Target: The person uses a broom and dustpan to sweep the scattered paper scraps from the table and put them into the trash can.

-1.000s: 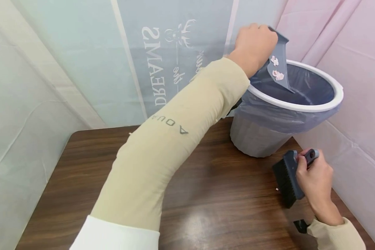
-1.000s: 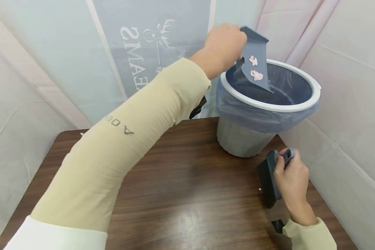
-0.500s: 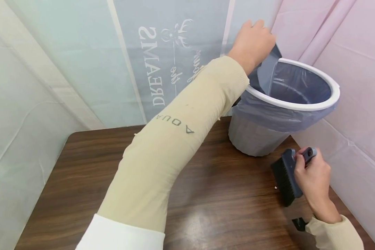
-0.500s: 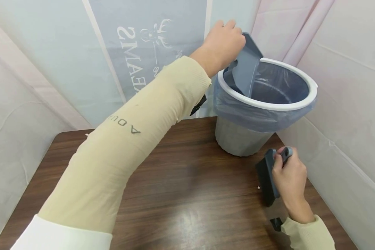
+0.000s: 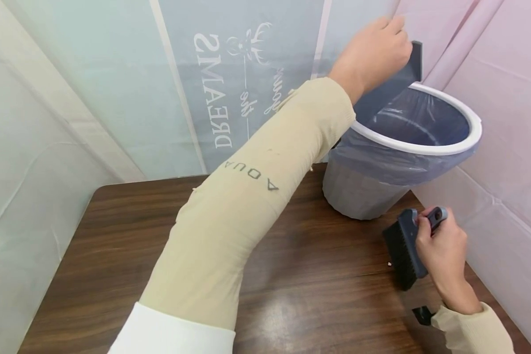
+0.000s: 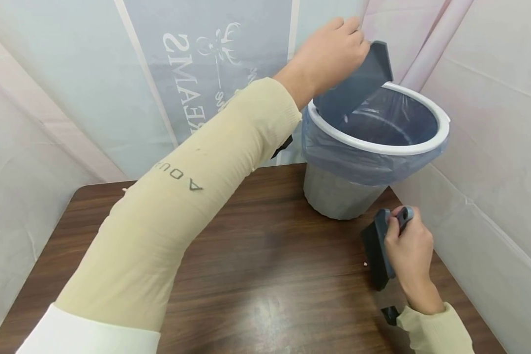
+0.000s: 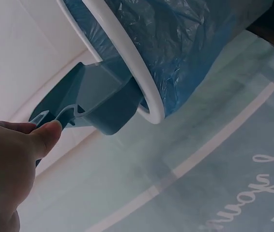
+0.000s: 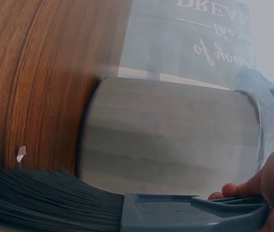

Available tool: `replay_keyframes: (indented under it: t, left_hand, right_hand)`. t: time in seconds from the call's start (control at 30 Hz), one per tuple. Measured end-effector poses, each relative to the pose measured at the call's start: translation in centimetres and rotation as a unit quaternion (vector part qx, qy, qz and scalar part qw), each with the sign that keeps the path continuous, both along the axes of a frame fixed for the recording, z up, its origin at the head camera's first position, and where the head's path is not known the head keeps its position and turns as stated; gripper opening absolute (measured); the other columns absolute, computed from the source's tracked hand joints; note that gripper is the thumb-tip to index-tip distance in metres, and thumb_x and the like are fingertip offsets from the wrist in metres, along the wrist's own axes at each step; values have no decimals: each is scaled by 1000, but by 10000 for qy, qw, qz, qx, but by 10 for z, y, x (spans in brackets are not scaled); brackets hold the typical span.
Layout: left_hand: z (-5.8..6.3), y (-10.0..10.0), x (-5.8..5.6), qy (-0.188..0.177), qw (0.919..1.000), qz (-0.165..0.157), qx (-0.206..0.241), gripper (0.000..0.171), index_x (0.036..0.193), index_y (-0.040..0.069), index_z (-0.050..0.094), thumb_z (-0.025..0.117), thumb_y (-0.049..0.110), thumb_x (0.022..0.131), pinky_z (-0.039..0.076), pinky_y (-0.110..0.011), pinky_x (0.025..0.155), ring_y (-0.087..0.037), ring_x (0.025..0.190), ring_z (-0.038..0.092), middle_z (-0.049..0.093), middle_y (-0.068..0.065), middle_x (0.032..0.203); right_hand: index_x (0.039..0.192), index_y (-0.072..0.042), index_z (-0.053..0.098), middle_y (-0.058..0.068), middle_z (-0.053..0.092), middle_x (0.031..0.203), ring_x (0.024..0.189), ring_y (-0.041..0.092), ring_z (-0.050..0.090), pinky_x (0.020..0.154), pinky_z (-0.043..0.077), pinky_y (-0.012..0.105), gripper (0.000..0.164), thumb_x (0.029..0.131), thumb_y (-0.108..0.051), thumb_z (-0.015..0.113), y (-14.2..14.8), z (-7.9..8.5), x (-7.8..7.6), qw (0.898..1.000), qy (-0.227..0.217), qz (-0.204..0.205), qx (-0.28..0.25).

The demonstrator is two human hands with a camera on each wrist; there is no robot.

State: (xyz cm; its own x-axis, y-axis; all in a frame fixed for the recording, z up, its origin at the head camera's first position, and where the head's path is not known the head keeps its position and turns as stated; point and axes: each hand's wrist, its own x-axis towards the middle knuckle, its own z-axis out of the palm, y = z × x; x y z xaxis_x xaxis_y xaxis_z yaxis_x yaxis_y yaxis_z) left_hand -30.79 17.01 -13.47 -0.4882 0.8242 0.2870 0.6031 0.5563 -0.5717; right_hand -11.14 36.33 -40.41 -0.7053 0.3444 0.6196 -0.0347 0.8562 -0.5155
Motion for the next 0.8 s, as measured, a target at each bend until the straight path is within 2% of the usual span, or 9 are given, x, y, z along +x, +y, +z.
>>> replay_keyframes:
  t: [0.13, 0.33, 0.43, 0.57, 0.67, 0.8]
  left_hand:
    - [0, 1, -1, 94, 9998, -189, -15, 48, 139, 1, 58, 21, -7, 108, 35, -39, 112, -26, 124, 44, 60, -12, 138]
    - [2, -1, -2, 64, 9996, -194, 180, 47, 141, -1, 52, 19, -4, 108, 36, -40, 111, -31, 137, 42, 55, -14, 142]
    - [7, -3, -2, 24, 9991, -81, 405, 45, 143, 0, 49, 21, -4, 107, 36, -40, 111, -31, 139, 41, 53, -14, 144]
    - [16, -9, 0, -54, 9980, 292, 551, 45, 149, -1, 42, 30, 4, 105, 26, -43, 121, -30, 145, 36, 46, -13, 151]
    - [22, -17, 0, -334, 9938, 533, 916, 52, 154, -1, 33, 36, 10, 104, 19, -38, 123, -26, 147, 32, 37, -13, 158]
    - [29, -33, -2, -915, 9824, 709, 1467, 62, 160, 0, 21, 43, 25, 107, 13, -31, 124, -19, 149, 27, 27, -9, 165]
  right_hand:
    - [103, 3, 63, 20, 69, 83, 62, -22, 34, 52, 30, 12, 12, 93, -3, 62, 0, 0, 0, 10000, -11, -7, 6]
    - [103, 3, 63, 20, 69, 83, 63, -23, 34, 52, 30, 12, 12, 93, -3, 62, 0, 1, 0, 10000, -43, -20, -8]
    - [103, 3, 63, 20, 69, 84, 63, -22, 34, 53, 30, 11, 12, 93, -3, 62, 1, 1, 0, 10000, -54, -20, -35]
    - [104, 3, 64, 20, 69, 84, 63, -21, 35, 53, 30, 11, 12, 93, -3, 62, 1, 1, 1, 9999, -80, -30, -67]
    - [104, 3, 64, 20, 69, 84, 63, -21, 34, 53, 30, 12, 13, 93, -4, 62, 2, 1, 0, 9999, -91, -54, -66]
    - [103, 3, 64, 21, 69, 84, 64, -22, 34, 54, 30, 13, 12, 93, -4, 61, 2, 1, 0, 9999, -86, -70, -77]
